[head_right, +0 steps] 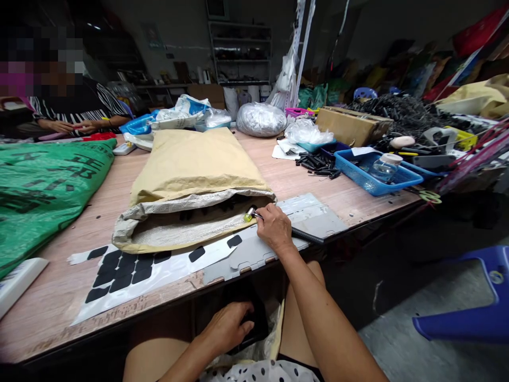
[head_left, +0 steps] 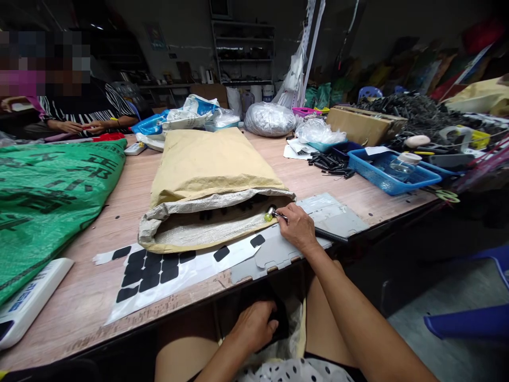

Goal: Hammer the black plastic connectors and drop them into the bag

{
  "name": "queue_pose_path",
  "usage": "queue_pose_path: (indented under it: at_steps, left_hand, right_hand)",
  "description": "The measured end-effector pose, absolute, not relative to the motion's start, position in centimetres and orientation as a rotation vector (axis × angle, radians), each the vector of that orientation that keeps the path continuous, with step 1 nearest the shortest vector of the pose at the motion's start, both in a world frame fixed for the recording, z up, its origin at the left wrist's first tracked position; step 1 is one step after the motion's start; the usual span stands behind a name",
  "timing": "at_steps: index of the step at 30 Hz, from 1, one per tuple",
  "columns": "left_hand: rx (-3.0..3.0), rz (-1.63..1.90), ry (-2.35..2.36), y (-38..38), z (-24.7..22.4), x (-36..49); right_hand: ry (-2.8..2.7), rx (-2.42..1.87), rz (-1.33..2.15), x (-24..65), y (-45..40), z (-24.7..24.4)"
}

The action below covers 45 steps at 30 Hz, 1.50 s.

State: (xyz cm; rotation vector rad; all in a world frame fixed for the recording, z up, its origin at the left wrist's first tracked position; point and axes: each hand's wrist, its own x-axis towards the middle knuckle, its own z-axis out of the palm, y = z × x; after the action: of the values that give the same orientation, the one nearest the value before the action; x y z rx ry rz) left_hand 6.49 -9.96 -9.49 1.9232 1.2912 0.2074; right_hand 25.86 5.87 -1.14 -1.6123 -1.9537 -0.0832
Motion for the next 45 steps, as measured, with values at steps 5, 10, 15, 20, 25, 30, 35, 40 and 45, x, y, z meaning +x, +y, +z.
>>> queue_pose_path:
  at_steps: [5,10,15,20,25,30,35,40,45]
  left_hand:
    - [1.864,0.381,1.099,-6.4,0.9,4.4]
    - [1.798,0.774,1.708,0.4,5.8,-0.3]
    - [1.671,0.645,2.535,5.8,4.1,-3.7]
    - [1.504,0.522,2.602,8.1,2.8,-4.2]
    - [1.432,0.573,2.596,8.7,2.0,-4.3]
    - [1.434,0.572,2.587,8.9,1.8,-4.6]
    - [1.510,0.511,2.533,7.9,2.8,-5.3]
    - [1.677,0.658,2.469,3.8,3.6,-5.2]
    - [2.076,0.929,1.823,0.1,3.3,-2.0]
  right_hand:
    - [-1.962,-1.614,-0.087,25.8,5.7,-1.0]
    - [-1.954,-1.621,-0.088,25.7,5.7,-1.0]
    - [-1.959,-1.617,-0.084,25.8,5.8,-1.0]
    - [-1.964,-1.613,-0.079,25.8,5.8,-1.0]
    - [-1.962,-1.617,-0.072,25.8,5.8,-0.9]
    - [-1.958,-1.622,-0.079,25.8,5.9,-0.9]
    - [-1.950,-1.612,-0.077,25.7,5.9,-1.0]
    - [-1.949,-1.618,-0.085,25.7,5.8,-1.1]
    - [-1.947,-1.627,-0.078,25.8,5.9,-1.2]
